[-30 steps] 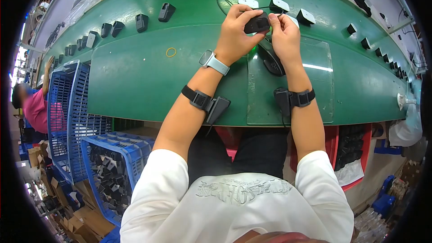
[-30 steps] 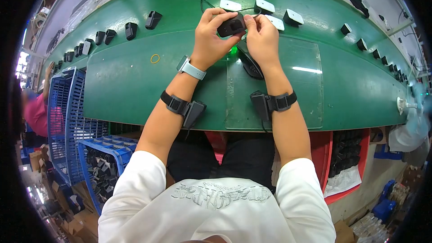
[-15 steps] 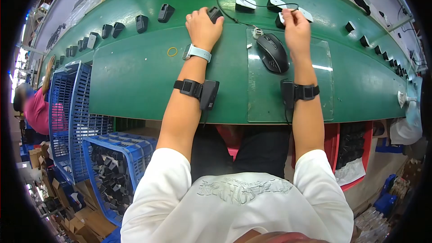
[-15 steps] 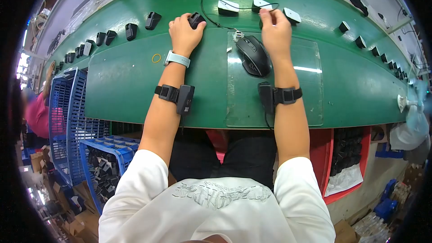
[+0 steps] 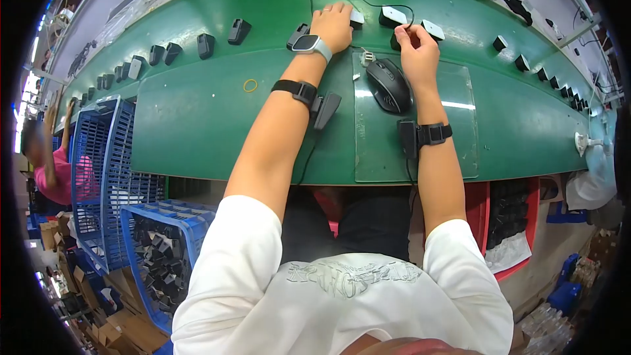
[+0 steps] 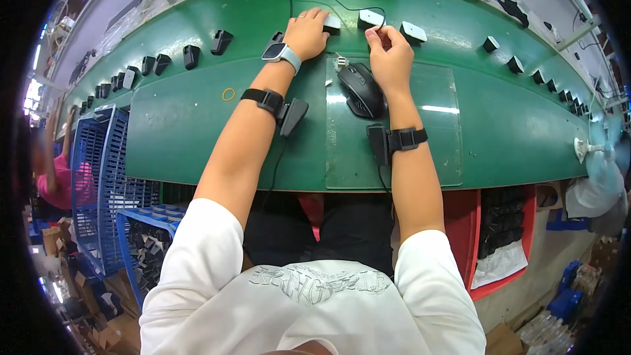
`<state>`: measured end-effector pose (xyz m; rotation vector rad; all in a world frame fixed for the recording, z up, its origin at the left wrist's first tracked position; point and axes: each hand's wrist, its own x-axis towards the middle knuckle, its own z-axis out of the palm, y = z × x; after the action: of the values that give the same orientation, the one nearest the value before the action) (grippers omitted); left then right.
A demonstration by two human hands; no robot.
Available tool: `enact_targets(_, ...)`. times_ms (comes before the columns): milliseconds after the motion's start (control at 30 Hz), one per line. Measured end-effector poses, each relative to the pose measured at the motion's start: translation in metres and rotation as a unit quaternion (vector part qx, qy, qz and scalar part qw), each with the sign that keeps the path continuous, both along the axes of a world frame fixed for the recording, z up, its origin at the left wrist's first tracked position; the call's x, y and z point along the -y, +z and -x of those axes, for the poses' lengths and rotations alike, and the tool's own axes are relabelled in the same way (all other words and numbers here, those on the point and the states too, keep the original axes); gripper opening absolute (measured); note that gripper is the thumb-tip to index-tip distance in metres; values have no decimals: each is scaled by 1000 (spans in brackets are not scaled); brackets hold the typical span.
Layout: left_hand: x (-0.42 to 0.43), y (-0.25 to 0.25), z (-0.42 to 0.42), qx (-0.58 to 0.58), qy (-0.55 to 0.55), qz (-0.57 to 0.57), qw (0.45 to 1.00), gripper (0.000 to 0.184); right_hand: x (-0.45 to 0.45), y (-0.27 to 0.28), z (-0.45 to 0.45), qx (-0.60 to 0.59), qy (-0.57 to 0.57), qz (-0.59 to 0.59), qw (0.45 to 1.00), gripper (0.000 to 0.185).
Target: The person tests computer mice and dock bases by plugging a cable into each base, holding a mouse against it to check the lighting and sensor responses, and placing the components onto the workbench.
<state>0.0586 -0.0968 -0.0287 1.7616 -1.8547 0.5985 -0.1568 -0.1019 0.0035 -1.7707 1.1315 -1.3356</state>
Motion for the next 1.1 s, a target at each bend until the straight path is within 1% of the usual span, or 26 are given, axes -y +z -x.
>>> enact_targets(33, 1, 7, -1, -52, -9, -56, 997, 50, -2, 3, 0, 55, 26, -19, 998, 13)
enact_targets(67, 1, 14, -2, -105, -18, -112, 988, 50, -3, 5, 0, 60, 26, -16, 998, 13)
enact_targets(100, -3, 15, 2, -116, -40, -9, 992, 44, -7, 10, -1, 119, 69, -39, 990, 11)
enact_targets(133, -14, 23, 9, -112, -40, -10, 993, 44, -10, 13, -1, 176, 110, -63, 976, 8)
enact_targets(200, -46, 46, 27, -294, -59, -35, 954, 39, -12, 14, 0, 209, 128, -82, 966, 8)
enact_targets(233, -56, 51, 24, -354, -72, -97, 927, 40, -12, 13, 0, 207, 143, -91, 964, 9)
enact_targets(267, -61, 50, 17, -354, -71, -101, 927, 40, -12, 14, 0, 205, 159, -99, 961, 10)
enact_targets(333, -69, 44, 2, -356, -22, -229, 906, 42, -16, 12, -3, 200, 171, -102, 959, 10)
enact_targets(367, -63, 20, -9, -287, -3, -84, 954, 38, -17, 13, -5, 187, 178, -104, 961, 10)
enact_targets(400, -66, 24, -9, -286, -3, -81, 955, 38, -18, 14, -6, 175, 183, -104, 962, 10)
enact_targets(467, -70, 31, -6, -352, -36, 20, 935, 36, -18, 16, -5, 168, 195, -101, 961, 10)
enact_targets(500, -72, 31, 2, -375, -87, 32, 922, 33, -20, 17, -4, 192, 215, -116, 950, 10)
enact_targets(533, -78, 33, 12, -385, -123, 13, 915, 32, -21, 16, -5, 216, 236, -131, 938, 10)
enact_targets(567, -80, 30, 20, -382, -158, 28, 910, 33, -21, 15, -5, 213, 236, -133, 939, 10)
enact_targets(600, -81, 28, 29, -380, -195, 44, 903, 34, -20, 14, -5, 233, 272, -152, 921, 11)
enact_targets(633, -82, 27, 37, -396, -211, 49, 893, 39, -20, 11, -4, 253, 306, -172, 902, 11)
enact_targets(667, -83, 25, 40, -402, -211, 46, 890, 39, -20, 9, -2, 248, 302, -177, 903, 11)
enact_targets(733, -86, 32, 46, -537, -243, 37, 807, 42, -20, 14, -1, 310, 335, -205, 866, 12)
enact_targets(767, -94, 35, 46, -597, -239, -10, 765, 35, -21, 17, 0, 307, 331, -209, 868, 13)
enact_targets(800, -93, 35, 45, -599, -238, -8, 764, 35, -21, 17, 1, 304, 332, -210, 868, 13)
enact_targets(867, -91, 34, 40, -687, -280, -12, 671, 38, -21, 16, 2, 304, 357, -232, 853, 14)
enact_targets(900, -91, 34, 37, -687, -279, -9, 671, 38, -23, 17, 0, 302, 359, -232, 852, 14)
enact_targets(967, -94, 33, 32, -497, -251, 21, 830, 40, -27, 19, -3, 292, 345, -201, 869, 14)
enact_targets(1000, -95, 33, 32, -391, -230, 35, 890, 42, -27, 17, -4, 290, 345, -202, 870, 14)
enact_targets(1067, -99, 34, 39, -373, -248, 39, 893, 40, -28, 15, -7, 221, 282, -139, 923, 13)
enact_targets(1100, -100, 34, 42, -373, -238, 23, 896, 41, -30, 16, -7, 219, 282, -139, 924, 13)
